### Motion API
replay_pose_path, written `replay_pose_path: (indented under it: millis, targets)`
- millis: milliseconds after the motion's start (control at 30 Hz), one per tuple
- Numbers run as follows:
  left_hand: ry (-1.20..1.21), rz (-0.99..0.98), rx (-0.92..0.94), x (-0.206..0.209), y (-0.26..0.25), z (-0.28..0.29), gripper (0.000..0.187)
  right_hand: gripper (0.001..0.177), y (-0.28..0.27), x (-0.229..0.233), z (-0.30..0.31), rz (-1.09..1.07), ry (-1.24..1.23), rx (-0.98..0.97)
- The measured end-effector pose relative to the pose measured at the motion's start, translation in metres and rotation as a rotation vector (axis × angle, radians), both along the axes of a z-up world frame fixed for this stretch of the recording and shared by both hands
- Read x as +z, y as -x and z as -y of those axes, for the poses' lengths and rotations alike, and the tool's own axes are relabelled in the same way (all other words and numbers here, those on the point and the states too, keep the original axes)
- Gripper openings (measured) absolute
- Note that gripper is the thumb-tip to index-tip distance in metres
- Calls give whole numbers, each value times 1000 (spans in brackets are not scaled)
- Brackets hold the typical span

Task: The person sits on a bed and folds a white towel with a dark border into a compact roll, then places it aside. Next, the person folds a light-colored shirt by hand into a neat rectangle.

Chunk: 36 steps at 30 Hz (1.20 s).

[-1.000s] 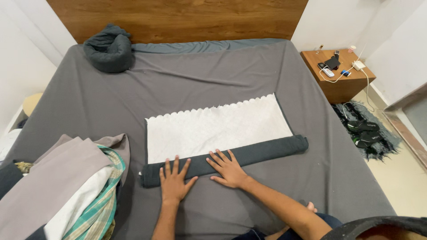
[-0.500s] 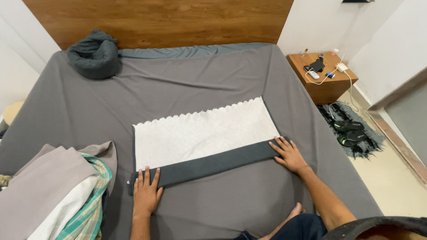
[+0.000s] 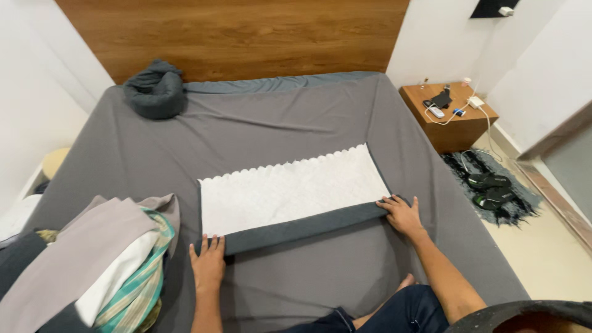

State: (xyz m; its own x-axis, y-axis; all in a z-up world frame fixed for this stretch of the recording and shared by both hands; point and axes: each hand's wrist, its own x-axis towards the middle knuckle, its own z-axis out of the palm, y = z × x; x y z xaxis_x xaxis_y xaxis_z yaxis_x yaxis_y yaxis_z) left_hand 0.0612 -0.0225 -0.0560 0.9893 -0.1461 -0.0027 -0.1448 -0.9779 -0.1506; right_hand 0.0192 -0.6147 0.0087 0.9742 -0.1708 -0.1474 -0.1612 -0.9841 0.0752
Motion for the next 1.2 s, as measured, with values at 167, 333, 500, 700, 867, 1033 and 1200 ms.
replay_pose_path:
  millis: [167,333,500,700,867,1033,1200]
  targets:
    - [160,-85,63,11,30,-7,53,46,29,19,3,-56,-116,-82]
    - [327,-216,176,19,58,-24,48,41,51,31,5,-16,-187,-130]
    - [452,-195,259,42,75,-31,34,38,54,34,3,42,-328,-287]
    - [966,-157,518,49,64,-42,35,42,52,33,4,263,-627,-509]
    - [1253,87,522,16,43,-53,54,53,42,22,2,383,-933,-602]
    - [1167,37,596,-19,25,-54,69,58,26,15,3,318,-672,-648]
    - [872,-63,706,-21,11,-48,72,65,21,7,6,321,-591,-622]
